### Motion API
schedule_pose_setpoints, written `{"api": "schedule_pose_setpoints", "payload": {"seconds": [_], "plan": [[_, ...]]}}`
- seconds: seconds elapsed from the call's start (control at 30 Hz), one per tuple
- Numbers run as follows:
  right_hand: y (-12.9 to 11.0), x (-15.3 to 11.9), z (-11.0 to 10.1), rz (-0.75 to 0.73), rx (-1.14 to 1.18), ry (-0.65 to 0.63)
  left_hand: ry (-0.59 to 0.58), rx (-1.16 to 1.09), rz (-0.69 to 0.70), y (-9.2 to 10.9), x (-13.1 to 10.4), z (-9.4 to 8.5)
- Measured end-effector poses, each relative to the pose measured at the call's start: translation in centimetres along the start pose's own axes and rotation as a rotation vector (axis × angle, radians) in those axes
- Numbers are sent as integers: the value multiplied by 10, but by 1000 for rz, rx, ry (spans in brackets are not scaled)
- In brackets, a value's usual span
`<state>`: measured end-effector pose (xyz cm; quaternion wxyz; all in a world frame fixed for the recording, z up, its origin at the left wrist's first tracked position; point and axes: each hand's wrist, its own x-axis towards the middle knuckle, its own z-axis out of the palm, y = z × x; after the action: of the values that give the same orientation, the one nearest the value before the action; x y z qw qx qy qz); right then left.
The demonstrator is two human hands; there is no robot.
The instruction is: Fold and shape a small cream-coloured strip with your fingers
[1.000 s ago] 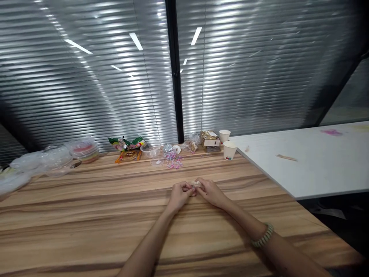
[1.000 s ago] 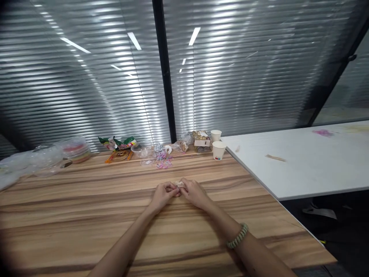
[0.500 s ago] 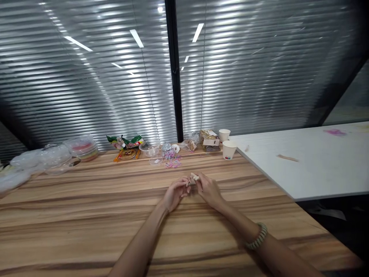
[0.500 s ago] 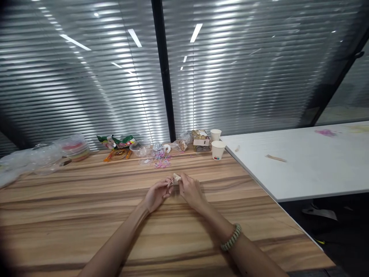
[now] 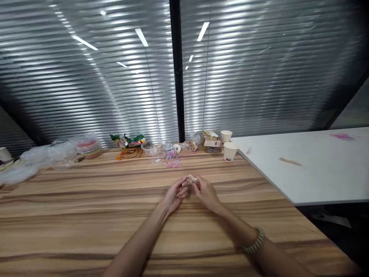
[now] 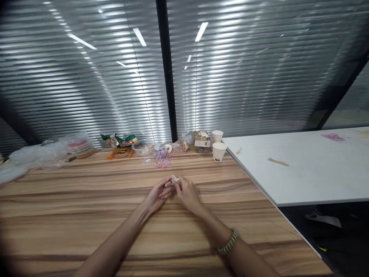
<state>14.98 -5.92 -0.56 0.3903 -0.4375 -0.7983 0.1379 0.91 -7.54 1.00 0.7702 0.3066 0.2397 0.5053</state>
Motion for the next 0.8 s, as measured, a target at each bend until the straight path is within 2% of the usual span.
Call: {"api": "schedule_pose_setpoints", "payload": {"seconds": [0.17, 0.3, 0.5, 0.8], "plan": [[11, 4, -19, -35, 66, -186, 69, 297, 54, 10, -4, -9], [15, 6, -30, -86, 2, -199, 187, 432, 125, 20, -4, -16], [9, 4, -30, -249, -97, -220, 261, 707, 140, 22, -6, -11], [8, 3, -28, -262, -11, -280, 240, 799, 232, 24, -7, -14]]}}
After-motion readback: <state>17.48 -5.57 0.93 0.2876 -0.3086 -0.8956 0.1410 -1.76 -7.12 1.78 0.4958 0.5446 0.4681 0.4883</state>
